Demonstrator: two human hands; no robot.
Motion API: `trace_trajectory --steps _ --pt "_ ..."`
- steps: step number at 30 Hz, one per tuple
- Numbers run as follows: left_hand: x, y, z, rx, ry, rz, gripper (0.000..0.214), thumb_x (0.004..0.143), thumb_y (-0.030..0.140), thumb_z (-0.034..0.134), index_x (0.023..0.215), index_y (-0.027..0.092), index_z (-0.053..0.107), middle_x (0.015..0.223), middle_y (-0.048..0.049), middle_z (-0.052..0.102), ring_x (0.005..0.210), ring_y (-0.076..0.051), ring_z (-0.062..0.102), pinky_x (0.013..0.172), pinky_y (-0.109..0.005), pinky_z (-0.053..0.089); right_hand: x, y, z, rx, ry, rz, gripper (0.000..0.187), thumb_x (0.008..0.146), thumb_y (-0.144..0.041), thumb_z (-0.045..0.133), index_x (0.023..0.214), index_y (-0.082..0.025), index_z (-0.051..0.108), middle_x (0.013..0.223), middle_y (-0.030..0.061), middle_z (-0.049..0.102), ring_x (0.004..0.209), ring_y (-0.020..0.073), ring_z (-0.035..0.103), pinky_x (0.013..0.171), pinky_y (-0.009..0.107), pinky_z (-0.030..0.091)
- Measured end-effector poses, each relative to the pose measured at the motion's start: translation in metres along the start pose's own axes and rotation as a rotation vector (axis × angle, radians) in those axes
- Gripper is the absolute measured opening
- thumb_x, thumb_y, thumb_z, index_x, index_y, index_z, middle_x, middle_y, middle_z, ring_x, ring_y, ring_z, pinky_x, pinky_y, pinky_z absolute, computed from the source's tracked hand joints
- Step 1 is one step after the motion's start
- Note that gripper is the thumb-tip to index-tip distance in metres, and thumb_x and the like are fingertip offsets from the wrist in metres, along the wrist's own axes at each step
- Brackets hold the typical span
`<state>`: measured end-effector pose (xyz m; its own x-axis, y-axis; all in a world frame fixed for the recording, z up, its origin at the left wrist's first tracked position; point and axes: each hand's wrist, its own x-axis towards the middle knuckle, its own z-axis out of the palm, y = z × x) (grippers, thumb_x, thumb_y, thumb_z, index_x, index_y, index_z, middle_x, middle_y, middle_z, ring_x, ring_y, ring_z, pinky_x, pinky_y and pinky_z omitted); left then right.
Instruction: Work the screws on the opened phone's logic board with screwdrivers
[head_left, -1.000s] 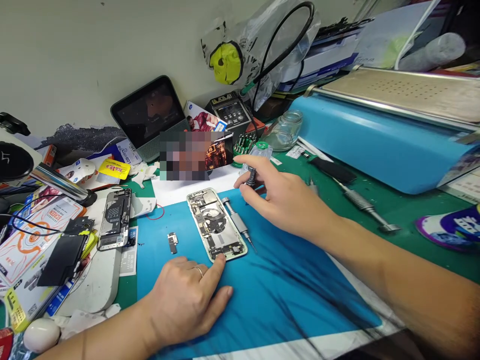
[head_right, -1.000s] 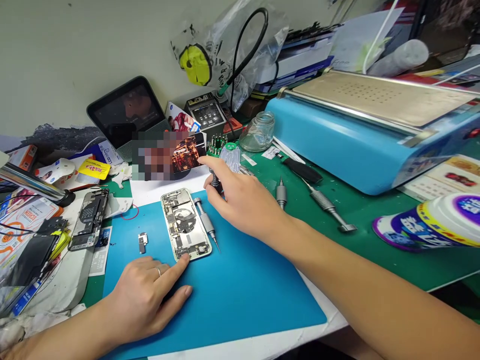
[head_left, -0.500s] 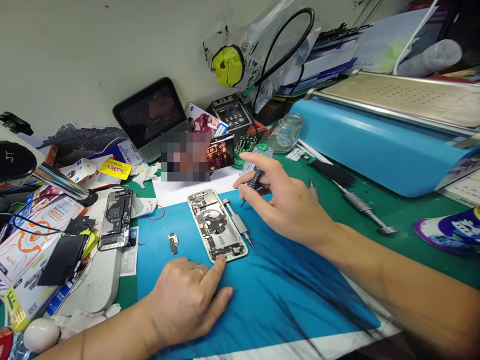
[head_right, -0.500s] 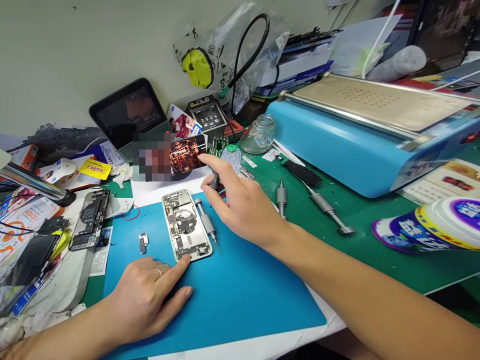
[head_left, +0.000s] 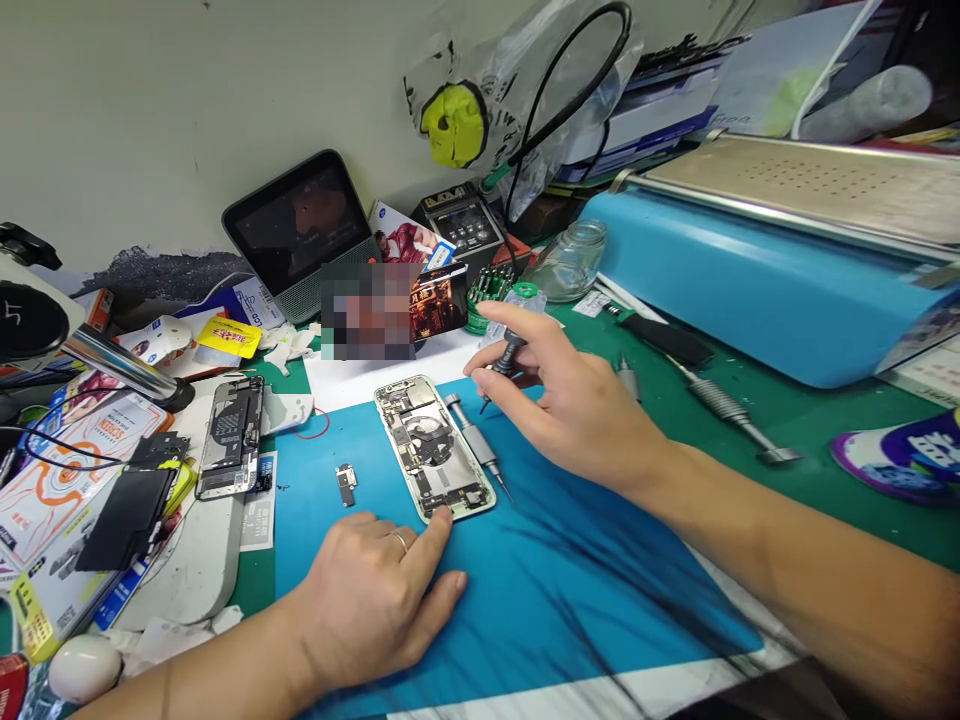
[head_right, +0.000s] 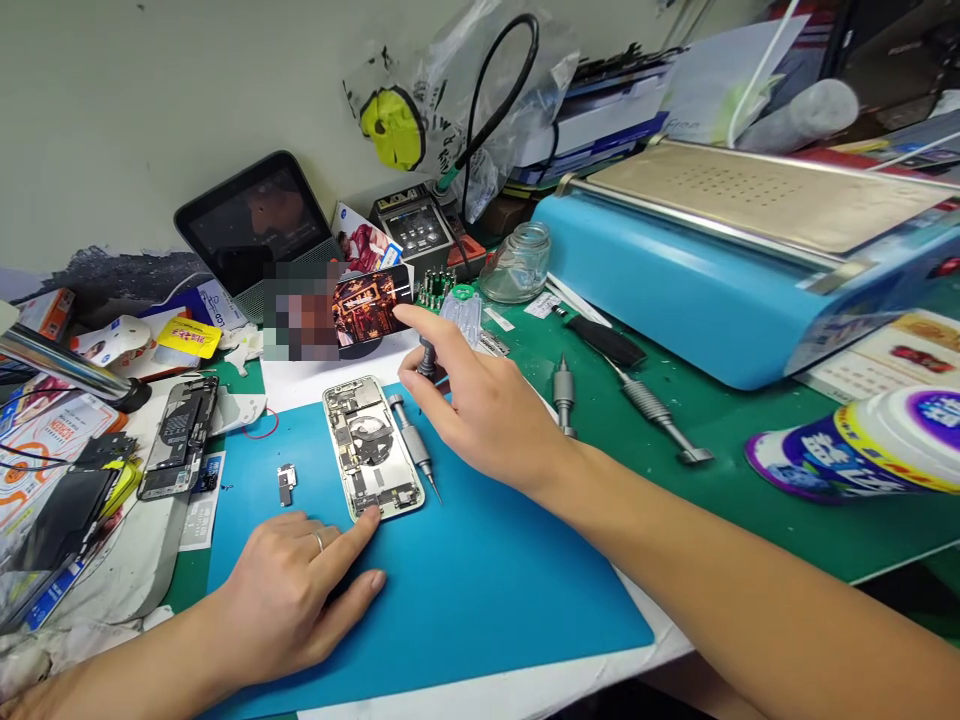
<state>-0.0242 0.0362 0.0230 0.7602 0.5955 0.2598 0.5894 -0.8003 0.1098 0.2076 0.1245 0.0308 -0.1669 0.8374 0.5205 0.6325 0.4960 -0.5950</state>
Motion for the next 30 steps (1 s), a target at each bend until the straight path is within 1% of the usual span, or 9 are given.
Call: trace_trajectory --steps 6,9,12,15,21,24,30 --pt "-0.0012 0.0004 0.0008 -0.007 0.000 -0.002 0.039 0.107 0.033 0.034 0.125 0.006 0.056 0.060 -0.0003 0.063 0.047 -0.019 0.059 0.046 -0.032 0.039 -0.0017 0.0002 0.0005 0.005 -0.001 0.003 0.050 0.096 -0.027 0.055 0.143 -0.024 0.041 0.099 0.0039 0.075 0.079 0.0210 0.073 0.073 0.036 0.061" --pt "-0.0007 0.0002 0.0013 -0.007 -0.001 -0.002 0.039 0.107 0.033 0.034 0.125 0.006 0.055 0.061 -0.0005 0.063 0.048 -0.019 0.059 0.047 -0.032 0.039 -0.0017 -0.0004 0.0005 0.016 0.000 0.001 0.050 0.096 -0.026 0.055 0.144 -0.026 0.040 0.099 0.0031 0.075 0.079 0.0210 0.073 0.076 0.037 0.062" --pt "0.0001 -0.0003 0.0015 -0.004 -0.007 -0.003 0.039 0.107 0.033 0.034 0.125 0.006 0.055 0.061 -0.0005 0.064 0.048 -0.019 0.060 0.046 -0.033 0.039 -0.0010 -0.0005 0.0006 0.021 -0.006 -0.008 0.049 0.096 -0.025 0.055 0.143 -0.024 0.041 0.097 0.0038 0.075 0.080 0.0204 0.073 0.078 0.037 0.061" --pt "0.0001 -0.0007 0.0015 -0.004 -0.008 -0.002 0.039 0.107 0.033 0.035 0.125 0.006 0.056 0.061 -0.0004 0.064 0.048 -0.020 0.060 0.046 -0.034 0.039 -0.0004 -0.0003 0.0008 0.021 -0.004 -0.003 0.049 0.096 -0.025 0.055 0.143 -0.023 0.042 0.098 0.0047 0.075 0.079 0.0200 0.073 0.075 0.035 0.061" --pt "-0.0010 -0.0007 0.0014 -0.005 -0.006 -0.003 0.039 0.107 0.033 0.034 0.125 0.006 0.056 0.061 -0.0002 0.064 0.048 -0.020 0.060 0.045 -0.035 0.040 -0.0003 -0.0005 0.0011 0.024 -0.010 -0.017 0.051 0.095 -0.024 0.056 0.144 -0.025 0.042 0.096 0.0040 0.075 0.078 0.0211 0.073 0.072 0.036 0.061" --pt "-0.0007 -0.0008 0.0016 -0.001 -0.014 -0.003 0.040 0.107 0.034 0.034 0.125 0.006 0.056 0.061 -0.0002 0.063 0.048 -0.020 0.059 0.045 -0.036 0.040 -0.0008 -0.0014 0.0011 0.020 -0.012 -0.007 0.051 0.095 -0.024 0.056 0.144 -0.026 0.041 0.096 0.0040 0.075 0.076 0.0211 0.073 0.069 0.035 0.061" --pt "-0.0007 -0.0002 0.0022 0.000 -0.009 -0.004 0.039 0.106 0.033 0.034 0.125 0.006 0.056 0.060 -0.0002 0.063 0.047 -0.020 0.059 0.045 -0.034 0.040 -0.0012 -0.0012 0.0010 0.021 -0.024 0.016 0.049 0.096 -0.026 0.055 0.143 -0.024 0.042 0.099 0.0041 0.075 0.079 0.0198 0.073 0.069 0.034 0.061"
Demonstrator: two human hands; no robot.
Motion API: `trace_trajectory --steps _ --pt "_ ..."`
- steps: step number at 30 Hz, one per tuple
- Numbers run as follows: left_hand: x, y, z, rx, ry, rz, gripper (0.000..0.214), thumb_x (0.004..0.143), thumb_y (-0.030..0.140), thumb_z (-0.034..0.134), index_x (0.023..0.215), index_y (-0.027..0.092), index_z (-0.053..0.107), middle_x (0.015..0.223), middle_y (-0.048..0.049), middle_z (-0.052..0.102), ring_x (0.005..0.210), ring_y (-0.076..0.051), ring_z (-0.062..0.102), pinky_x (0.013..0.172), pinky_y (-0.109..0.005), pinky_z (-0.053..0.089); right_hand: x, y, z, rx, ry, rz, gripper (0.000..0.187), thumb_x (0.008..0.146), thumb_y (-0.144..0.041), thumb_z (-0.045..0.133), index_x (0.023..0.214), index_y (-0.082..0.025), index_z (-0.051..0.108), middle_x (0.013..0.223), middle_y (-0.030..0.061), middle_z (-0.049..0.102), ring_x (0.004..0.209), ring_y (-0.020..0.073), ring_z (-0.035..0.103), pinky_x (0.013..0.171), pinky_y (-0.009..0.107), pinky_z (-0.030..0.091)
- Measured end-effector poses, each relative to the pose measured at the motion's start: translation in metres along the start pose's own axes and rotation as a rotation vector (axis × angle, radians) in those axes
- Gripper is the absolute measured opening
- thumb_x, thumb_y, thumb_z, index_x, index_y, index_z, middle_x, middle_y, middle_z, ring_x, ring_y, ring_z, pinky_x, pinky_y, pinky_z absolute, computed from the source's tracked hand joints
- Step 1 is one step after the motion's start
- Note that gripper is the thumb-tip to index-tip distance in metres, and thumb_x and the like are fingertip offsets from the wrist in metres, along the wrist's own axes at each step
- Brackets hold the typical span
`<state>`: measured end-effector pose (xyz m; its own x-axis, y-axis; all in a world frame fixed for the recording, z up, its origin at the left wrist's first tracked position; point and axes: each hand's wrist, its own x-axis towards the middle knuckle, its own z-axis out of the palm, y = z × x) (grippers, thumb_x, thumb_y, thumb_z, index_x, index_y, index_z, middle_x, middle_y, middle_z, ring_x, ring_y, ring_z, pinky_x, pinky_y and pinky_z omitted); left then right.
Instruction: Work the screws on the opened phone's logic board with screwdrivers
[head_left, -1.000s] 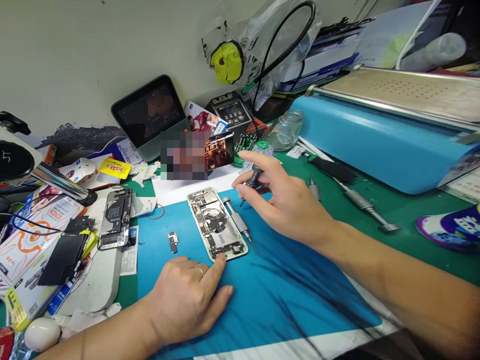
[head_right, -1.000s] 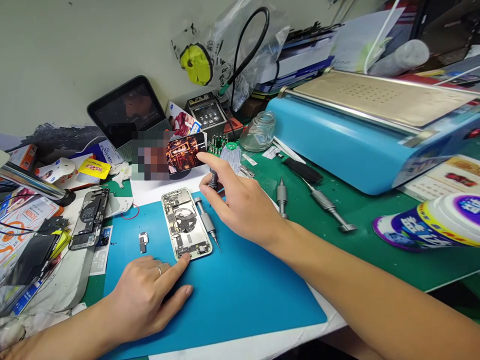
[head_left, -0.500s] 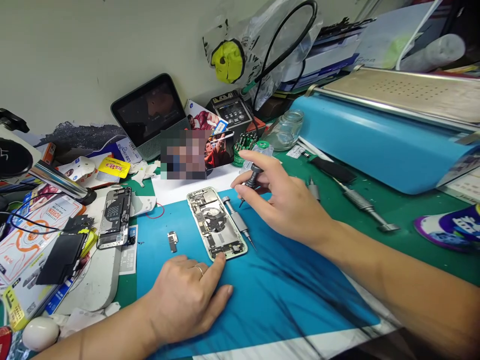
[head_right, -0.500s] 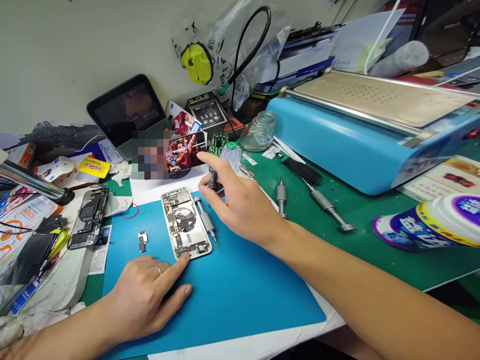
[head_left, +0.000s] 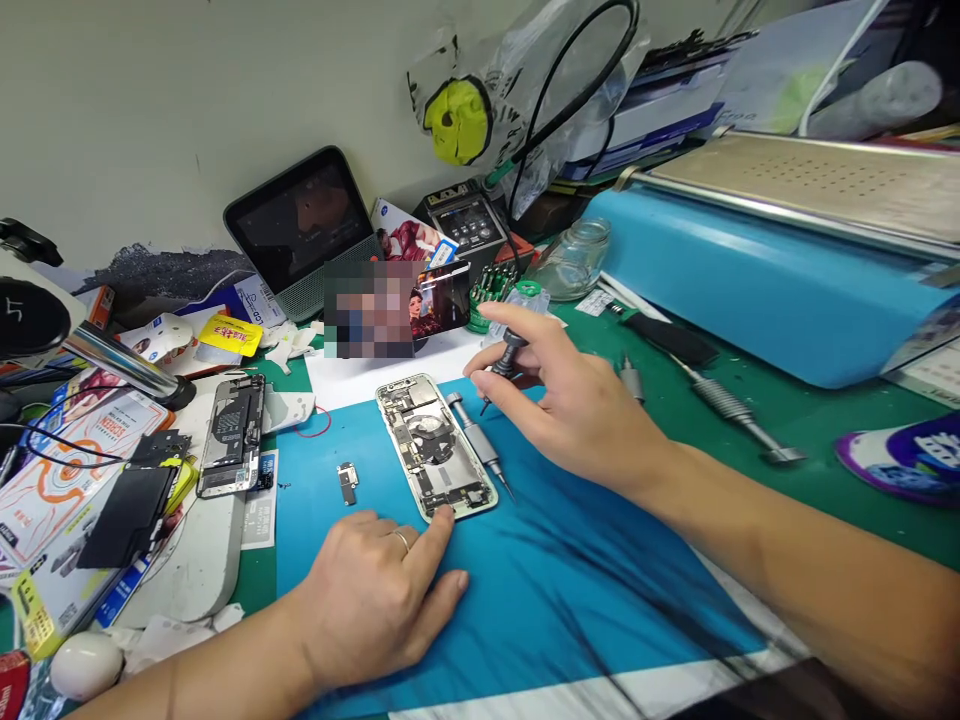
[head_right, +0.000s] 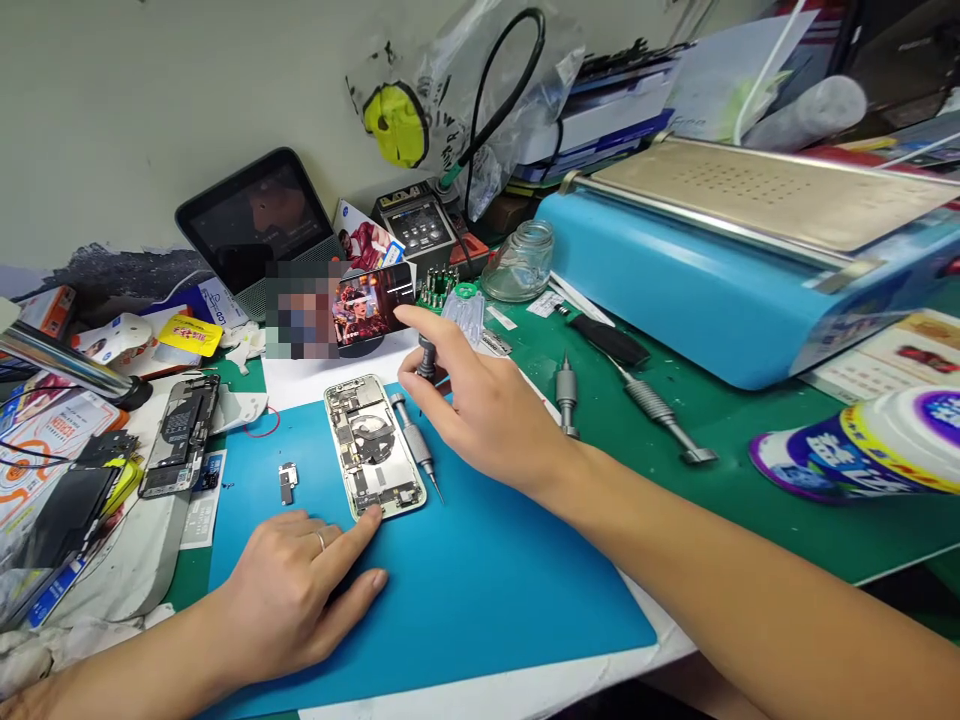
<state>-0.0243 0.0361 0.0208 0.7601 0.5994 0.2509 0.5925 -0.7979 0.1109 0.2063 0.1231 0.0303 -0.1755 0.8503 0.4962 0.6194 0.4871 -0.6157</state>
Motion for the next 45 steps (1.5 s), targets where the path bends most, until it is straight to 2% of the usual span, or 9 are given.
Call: trace_trajectory --steps 14,23,28,31,35,38,42,45 --pt "-0.001 0.000 0.000 -0.010 -0.006 -0.003 0.039 0.106 0.033 0.036 0.126 0.006 0.055 0.062 -0.0018 0.065 0.049 -0.019 0.061 0.047 -0.031 0.042 0.000 -0.001 0.001 -0.016 -0.016 0.022 0.051 0.096 -0.029 0.055 0.144 -0.025 0.041 0.099 0.0038 0.075 0.076 0.0198 0.072 0.069 0.034 0.060" --pt "0.001 -0.001 -0.001 -0.002 -0.011 0.000 0.039 0.106 0.033 0.035 0.125 0.006 0.056 0.061 -0.0010 0.064 0.049 -0.021 0.060 0.046 -0.034 0.043 0.000 0.001 0.001 -0.010 -0.022 -0.009 0.052 0.095 -0.027 0.056 0.144 -0.023 0.040 0.098 0.0038 0.075 0.073 0.0178 0.070 0.072 0.034 0.061" --pt "0.000 0.000 -0.002 0.001 -0.011 -0.002 0.039 0.106 0.033 0.035 0.124 0.006 0.056 0.061 -0.0013 0.064 0.048 -0.020 0.060 0.047 -0.033 0.042 0.000 0.000 0.000 -0.016 -0.001 0.004 0.052 0.095 -0.028 0.057 0.144 -0.025 0.041 0.098 0.0047 0.074 0.071 0.0196 0.071 0.061 0.033 0.059" --pt "0.001 0.000 -0.001 0.002 -0.005 0.001 0.039 0.106 0.033 0.034 0.124 0.006 0.056 0.060 -0.0010 0.064 0.048 -0.020 0.060 0.046 -0.033 0.042 -0.004 0.001 0.001 0.057 0.010 0.016 0.050 0.095 -0.029 0.057 0.143 -0.027 0.041 0.100 0.0042 0.074 0.075 0.0200 0.072 0.054 0.030 0.057" --pt "0.001 0.001 -0.001 0.007 0.009 0.005 0.039 0.107 0.032 0.034 0.123 0.005 0.057 0.060 -0.0008 0.064 0.048 -0.020 0.060 0.046 -0.034 0.042 -0.014 -0.002 0.007 0.288 0.053 -0.119 0.050 0.095 -0.024 0.061 0.140 -0.029 0.041 0.100 0.0023 0.072 0.087 0.0187 0.072 0.068 0.031 0.062" --pt "0.001 0.001 -0.002 0.000 0.004 0.010 0.039 0.107 0.032 0.034 0.122 0.005 0.057 0.060 -0.0013 0.064 0.049 -0.020 0.062 0.046 -0.034 0.043 -0.022 -0.009 0.012 0.395 -0.018 -0.228 0.051 0.095 -0.018 0.059 0.141 -0.031 0.040 0.095 0.0012 0.072 0.083 0.0169 0.072 0.073 0.030 0.063" --pt "0.002 0.001 -0.002 -0.006 -0.006 0.004 0.039 0.106 0.032 0.035 0.122 0.004 0.058 0.061 -0.0017 0.065 0.049 -0.020 0.062 0.046 -0.035 0.045 -0.027 -0.016 0.017 0.430 -0.112 -0.343 0.057 0.095 -0.016 0.058 0.145 -0.033 0.037 0.093 0.0005 0.072 0.080 0.0166 0.072 0.076 0.030 0.064" --pt "0.001 0.000 -0.001 -0.012 -0.017 -0.003 0.039 0.106 0.032 0.036 0.123 0.005 0.057 0.061 -0.0019 0.065 0.051 -0.021 0.063 0.046 -0.035 0.046 -0.027 -0.017 0.018 0.421 -0.120 -0.341 0.058 0.096 -0.016 0.057 0.146 -0.034 0.036 0.093 0.0000 0.072 0.082 0.0167 0.073 0.075 0.031 0.064"
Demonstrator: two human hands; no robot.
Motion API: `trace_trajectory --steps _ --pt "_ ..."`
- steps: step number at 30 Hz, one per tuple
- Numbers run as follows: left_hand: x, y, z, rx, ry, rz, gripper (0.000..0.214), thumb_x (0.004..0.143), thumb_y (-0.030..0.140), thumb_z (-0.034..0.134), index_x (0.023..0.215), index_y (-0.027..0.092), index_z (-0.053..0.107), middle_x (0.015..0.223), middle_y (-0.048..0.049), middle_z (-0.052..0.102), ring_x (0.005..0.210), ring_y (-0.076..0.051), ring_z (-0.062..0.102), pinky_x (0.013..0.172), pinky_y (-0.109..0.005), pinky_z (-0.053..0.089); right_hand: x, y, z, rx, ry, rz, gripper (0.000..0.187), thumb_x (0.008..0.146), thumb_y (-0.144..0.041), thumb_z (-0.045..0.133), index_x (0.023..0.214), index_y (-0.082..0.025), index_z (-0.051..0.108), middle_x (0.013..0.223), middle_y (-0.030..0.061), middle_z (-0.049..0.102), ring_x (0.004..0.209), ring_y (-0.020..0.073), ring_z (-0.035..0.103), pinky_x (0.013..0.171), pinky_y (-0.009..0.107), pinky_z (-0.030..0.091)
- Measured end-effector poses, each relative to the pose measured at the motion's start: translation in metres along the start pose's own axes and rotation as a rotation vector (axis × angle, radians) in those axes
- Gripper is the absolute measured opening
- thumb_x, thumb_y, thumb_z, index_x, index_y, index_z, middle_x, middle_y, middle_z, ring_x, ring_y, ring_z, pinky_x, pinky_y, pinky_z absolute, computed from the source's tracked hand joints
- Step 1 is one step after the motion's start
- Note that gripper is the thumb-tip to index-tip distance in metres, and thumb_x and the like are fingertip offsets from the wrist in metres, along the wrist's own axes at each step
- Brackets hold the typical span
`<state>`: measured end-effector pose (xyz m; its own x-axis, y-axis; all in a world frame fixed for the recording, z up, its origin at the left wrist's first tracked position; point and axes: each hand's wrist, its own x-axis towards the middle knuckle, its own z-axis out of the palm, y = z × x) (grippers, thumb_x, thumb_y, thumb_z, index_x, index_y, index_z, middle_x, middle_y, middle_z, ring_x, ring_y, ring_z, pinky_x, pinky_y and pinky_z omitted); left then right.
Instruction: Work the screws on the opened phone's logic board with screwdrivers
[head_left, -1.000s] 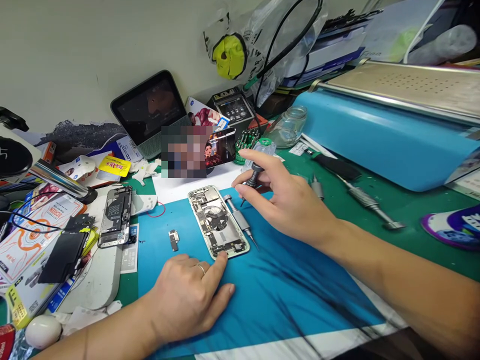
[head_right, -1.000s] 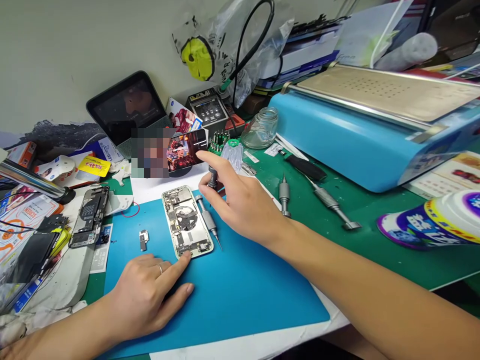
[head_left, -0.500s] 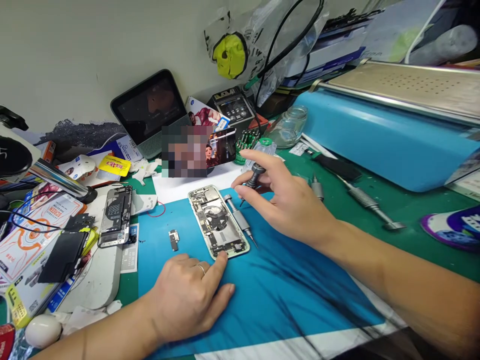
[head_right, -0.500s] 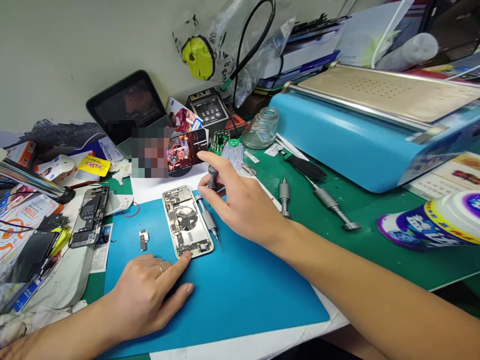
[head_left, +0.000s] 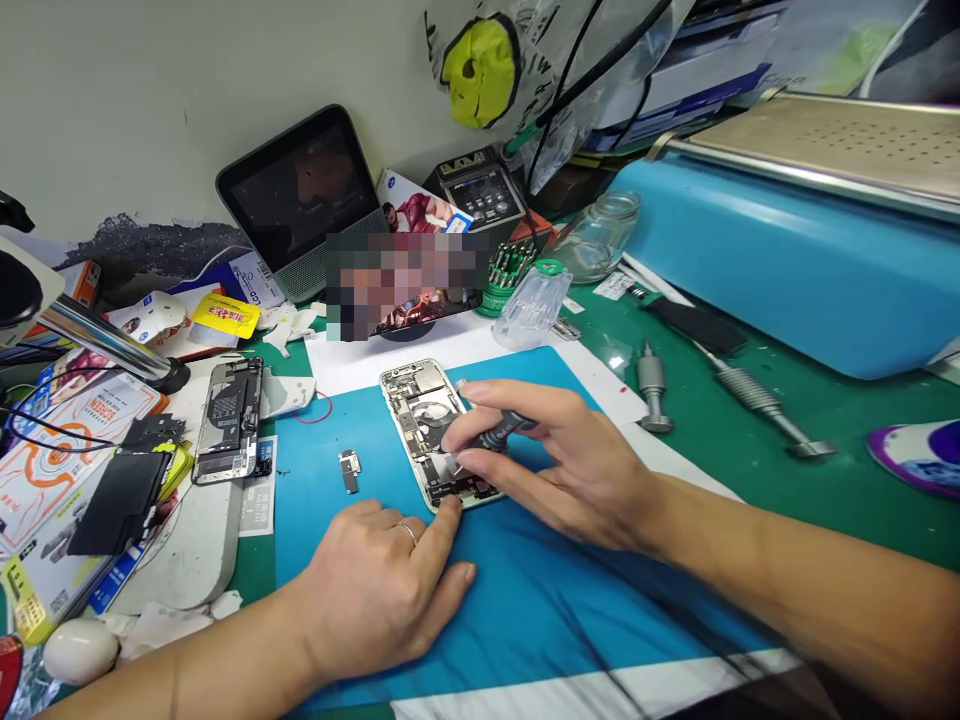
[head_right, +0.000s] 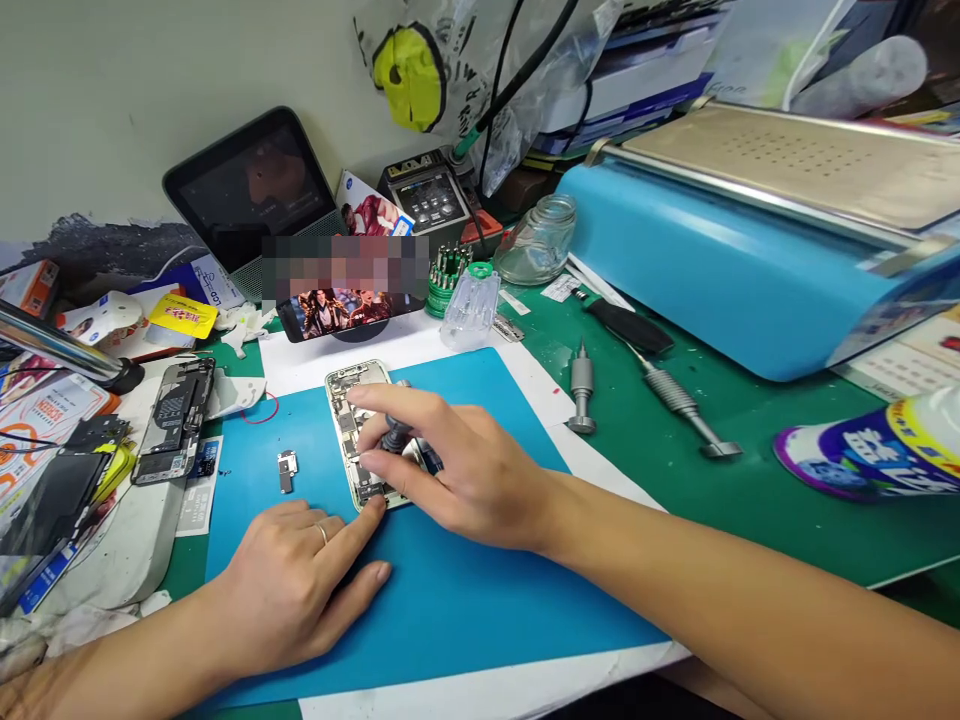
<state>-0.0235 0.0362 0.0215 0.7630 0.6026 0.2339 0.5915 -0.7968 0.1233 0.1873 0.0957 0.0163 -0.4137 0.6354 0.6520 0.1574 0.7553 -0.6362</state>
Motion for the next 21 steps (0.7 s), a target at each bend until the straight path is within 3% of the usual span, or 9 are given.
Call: trace_trajectory --steps 14,21 --pt "-0.0014 0.0003 0.0009 -0.018 0.003 -0.009 0.039 0.105 0.031 0.038 0.124 0.004 0.058 0.061 -0.0023 0.065 0.051 -0.021 0.063 0.047 -0.034 0.047 0.0001 -0.0058 0.0003 -0.115 -0.087 0.029 0.055 0.098 -0.017 0.053 0.146 -0.035 0.034 0.091 -0.0012 0.074 0.075 0.0167 0.074 0.067 0.028 0.065" --pt "0.0001 -0.0007 0.0007 -0.027 0.007 0.000 0.037 0.105 0.031 0.038 0.120 0.005 0.060 0.060 -0.0014 0.064 0.049 -0.020 0.060 0.046 -0.033 0.045 0.0019 0.0011 -0.0032 -0.131 -0.114 -0.155 0.060 0.098 -0.020 0.056 0.152 -0.033 0.031 0.099 0.0014 0.076 0.084 0.0185 0.076 0.074 0.032 0.067"
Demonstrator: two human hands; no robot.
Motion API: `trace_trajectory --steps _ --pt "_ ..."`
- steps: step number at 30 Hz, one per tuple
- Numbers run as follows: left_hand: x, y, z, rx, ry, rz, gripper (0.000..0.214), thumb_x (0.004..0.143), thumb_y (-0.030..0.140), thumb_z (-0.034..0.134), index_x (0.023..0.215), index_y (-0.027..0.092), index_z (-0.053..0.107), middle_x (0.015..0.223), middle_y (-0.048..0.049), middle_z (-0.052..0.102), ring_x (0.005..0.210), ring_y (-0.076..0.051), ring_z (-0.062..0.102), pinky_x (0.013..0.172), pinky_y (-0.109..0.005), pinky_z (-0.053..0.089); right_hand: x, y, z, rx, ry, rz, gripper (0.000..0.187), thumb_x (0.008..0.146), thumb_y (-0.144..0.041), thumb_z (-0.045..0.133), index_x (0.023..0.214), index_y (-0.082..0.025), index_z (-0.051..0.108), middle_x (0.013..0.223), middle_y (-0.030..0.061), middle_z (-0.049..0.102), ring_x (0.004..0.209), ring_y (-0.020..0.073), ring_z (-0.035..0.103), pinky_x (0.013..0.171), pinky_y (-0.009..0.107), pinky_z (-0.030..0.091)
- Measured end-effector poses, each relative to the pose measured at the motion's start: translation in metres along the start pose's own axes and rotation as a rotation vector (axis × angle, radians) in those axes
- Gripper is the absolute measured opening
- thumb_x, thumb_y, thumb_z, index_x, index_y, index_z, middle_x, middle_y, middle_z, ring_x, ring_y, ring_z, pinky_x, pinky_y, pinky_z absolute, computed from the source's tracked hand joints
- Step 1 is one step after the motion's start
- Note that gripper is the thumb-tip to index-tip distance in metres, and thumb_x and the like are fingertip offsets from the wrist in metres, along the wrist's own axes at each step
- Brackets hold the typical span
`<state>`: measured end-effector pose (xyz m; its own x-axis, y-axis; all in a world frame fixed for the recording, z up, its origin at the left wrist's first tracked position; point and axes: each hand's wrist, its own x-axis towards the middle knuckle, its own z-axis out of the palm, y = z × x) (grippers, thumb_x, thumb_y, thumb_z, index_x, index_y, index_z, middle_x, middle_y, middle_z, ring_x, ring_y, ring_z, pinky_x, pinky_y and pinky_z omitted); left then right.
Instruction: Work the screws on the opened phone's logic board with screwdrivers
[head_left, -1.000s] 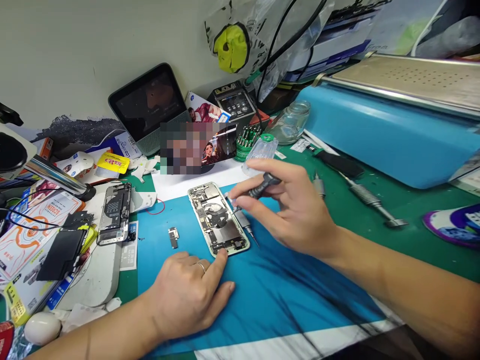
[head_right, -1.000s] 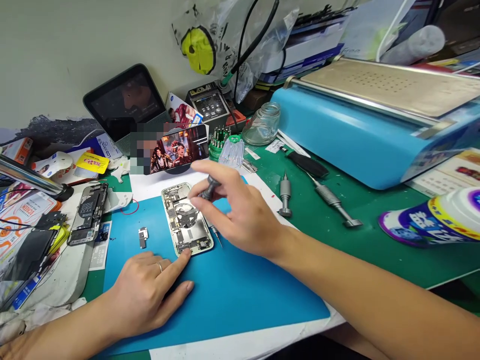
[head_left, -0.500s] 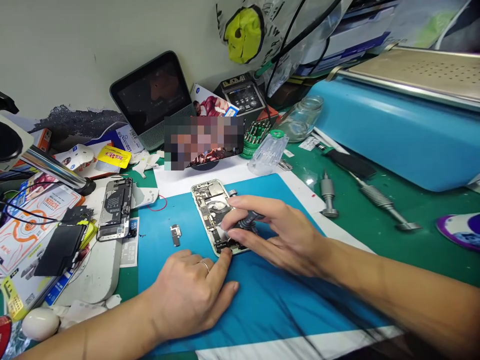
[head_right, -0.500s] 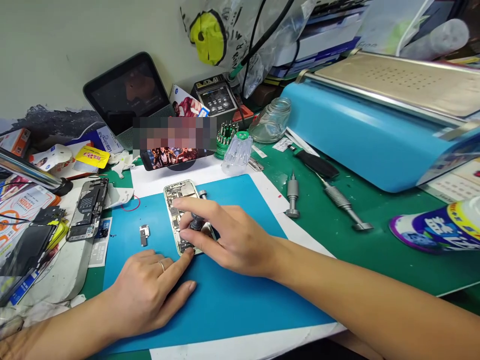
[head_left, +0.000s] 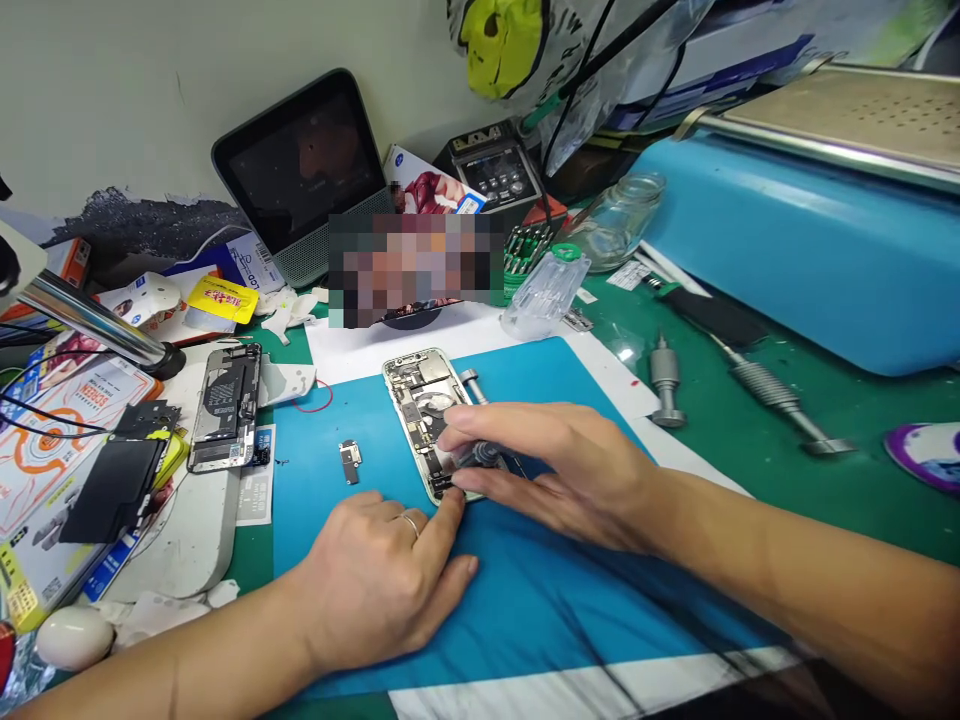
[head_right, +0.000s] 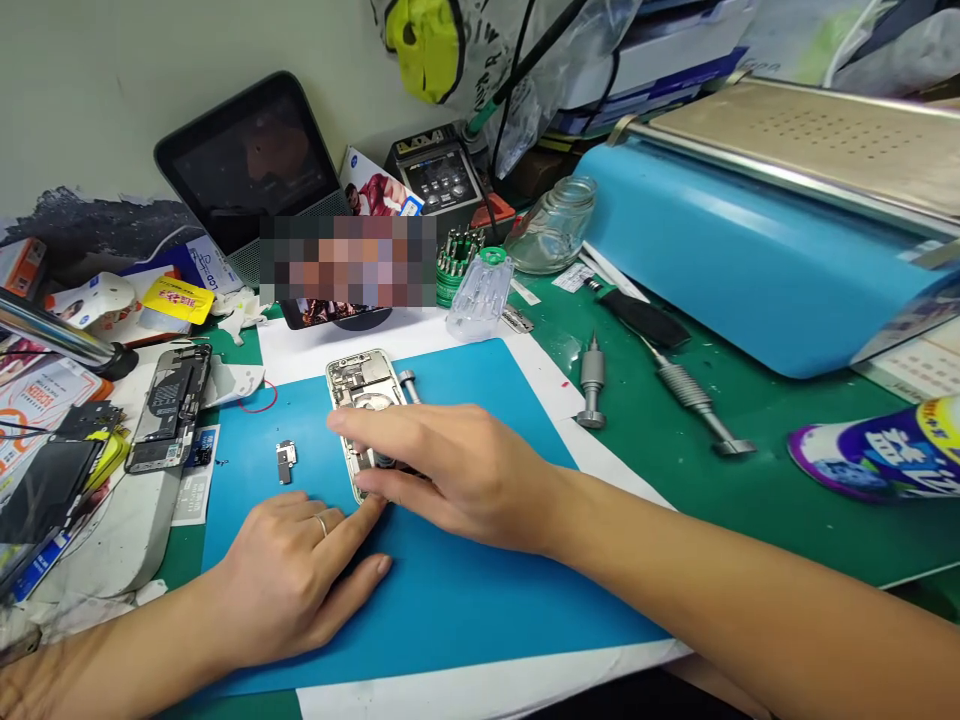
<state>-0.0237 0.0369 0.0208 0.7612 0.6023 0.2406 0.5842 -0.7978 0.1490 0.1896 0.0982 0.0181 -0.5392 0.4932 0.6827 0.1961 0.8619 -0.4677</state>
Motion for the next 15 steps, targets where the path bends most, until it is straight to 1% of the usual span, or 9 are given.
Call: trace_trajectory --steps 3,8,13,15 --pt "0.0008 0.0001 -0.0006 0.004 0.006 -0.004 0.036 0.105 0.031 0.038 0.117 0.006 0.061 0.058 -0.0002 0.062 0.047 -0.019 0.059 0.045 -0.034 0.042 0.0011 0.0022 -0.0034 -0.029 -0.021 -0.087 0.063 0.097 -0.021 0.058 0.153 -0.033 0.030 0.099 0.0017 0.078 0.088 0.0204 0.076 0.075 0.035 0.067" --pt "0.0002 0.0004 0.0006 0.013 0.003 -0.005 0.037 0.105 0.032 0.038 0.120 0.006 0.060 0.059 -0.0004 0.063 0.048 -0.020 0.059 0.045 -0.035 0.041 0.0020 -0.0001 -0.0063 -0.026 -0.018 -0.079 0.069 0.095 -0.010 0.056 0.154 -0.032 0.029 0.101 0.0025 0.077 0.089 0.0189 0.075 0.077 0.035 0.066" --pt "-0.0004 0.0005 -0.0008 0.009 -0.003 -0.001 0.037 0.105 0.032 0.037 0.119 0.006 0.060 0.059 -0.0005 0.063 0.048 -0.020 0.059 0.045 -0.035 0.040 0.0014 -0.0011 -0.0040 -0.033 0.011 -0.105 0.066 0.090 -0.004 0.054 0.150 -0.023 0.037 0.097 0.0039 0.077 0.090 0.0181 0.074 0.079 0.032 0.064" --pt "0.0001 0.0007 -0.0017 0.010 0.000 -0.001 0.037 0.105 0.032 0.037 0.118 0.006 0.060 0.059 -0.0002 0.062 0.048 -0.020 0.058 0.045 -0.035 0.039 0.0015 -0.0006 -0.0034 -0.048 0.018 -0.119 0.062 0.091 -0.006 0.056 0.148 -0.022 0.039 0.099 0.0053 0.076 0.091 0.0182 0.074 0.079 0.032 0.064"
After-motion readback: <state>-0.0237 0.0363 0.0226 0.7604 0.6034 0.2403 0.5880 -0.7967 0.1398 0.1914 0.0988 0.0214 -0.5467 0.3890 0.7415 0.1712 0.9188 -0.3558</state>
